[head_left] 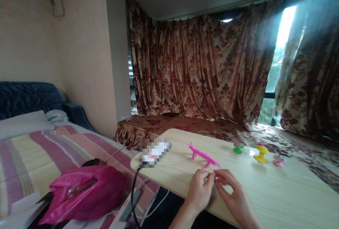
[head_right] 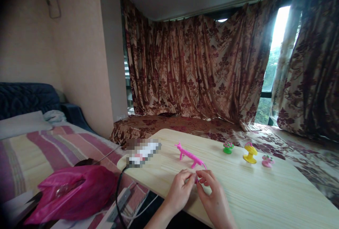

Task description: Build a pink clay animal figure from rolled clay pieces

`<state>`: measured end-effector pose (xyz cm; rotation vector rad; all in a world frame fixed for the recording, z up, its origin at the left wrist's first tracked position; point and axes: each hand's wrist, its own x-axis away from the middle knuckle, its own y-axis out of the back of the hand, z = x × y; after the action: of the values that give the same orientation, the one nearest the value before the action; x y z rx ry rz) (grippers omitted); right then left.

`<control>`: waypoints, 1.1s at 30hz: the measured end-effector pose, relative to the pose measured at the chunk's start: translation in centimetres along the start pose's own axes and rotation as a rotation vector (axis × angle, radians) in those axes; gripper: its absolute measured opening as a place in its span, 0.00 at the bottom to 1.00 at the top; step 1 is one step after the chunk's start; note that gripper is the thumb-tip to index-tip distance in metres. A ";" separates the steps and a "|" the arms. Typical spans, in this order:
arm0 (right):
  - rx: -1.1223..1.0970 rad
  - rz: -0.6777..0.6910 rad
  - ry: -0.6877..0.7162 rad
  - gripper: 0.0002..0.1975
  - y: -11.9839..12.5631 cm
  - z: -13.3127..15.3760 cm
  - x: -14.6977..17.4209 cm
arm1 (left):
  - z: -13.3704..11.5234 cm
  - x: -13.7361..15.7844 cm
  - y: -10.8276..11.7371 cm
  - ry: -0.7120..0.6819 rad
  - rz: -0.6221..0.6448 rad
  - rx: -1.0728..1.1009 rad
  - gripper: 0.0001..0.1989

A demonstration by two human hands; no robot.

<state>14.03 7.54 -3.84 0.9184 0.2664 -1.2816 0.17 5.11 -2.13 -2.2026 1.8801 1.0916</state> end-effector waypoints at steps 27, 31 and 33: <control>-0.138 -0.090 -0.156 0.12 0.7 -0.7 0.0 | -0.3 0.4 0.0 -0.012 0.028 0.059 0.10; -0.169 -0.094 -0.177 0.14 0.8 -0.9 0.0 | -0.3 0.2 0.0 -0.003 0.014 0.072 0.10; -0.184 -0.092 -0.193 0.15 0.8 -0.9 0.0 | -0.2 0.1 0.0 0.007 0.003 0.078 0.10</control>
<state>14.97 8.19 -4.03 0.6273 0.2720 -1.3950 0.27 4.92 -2.08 -2.1654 1.8948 0.9946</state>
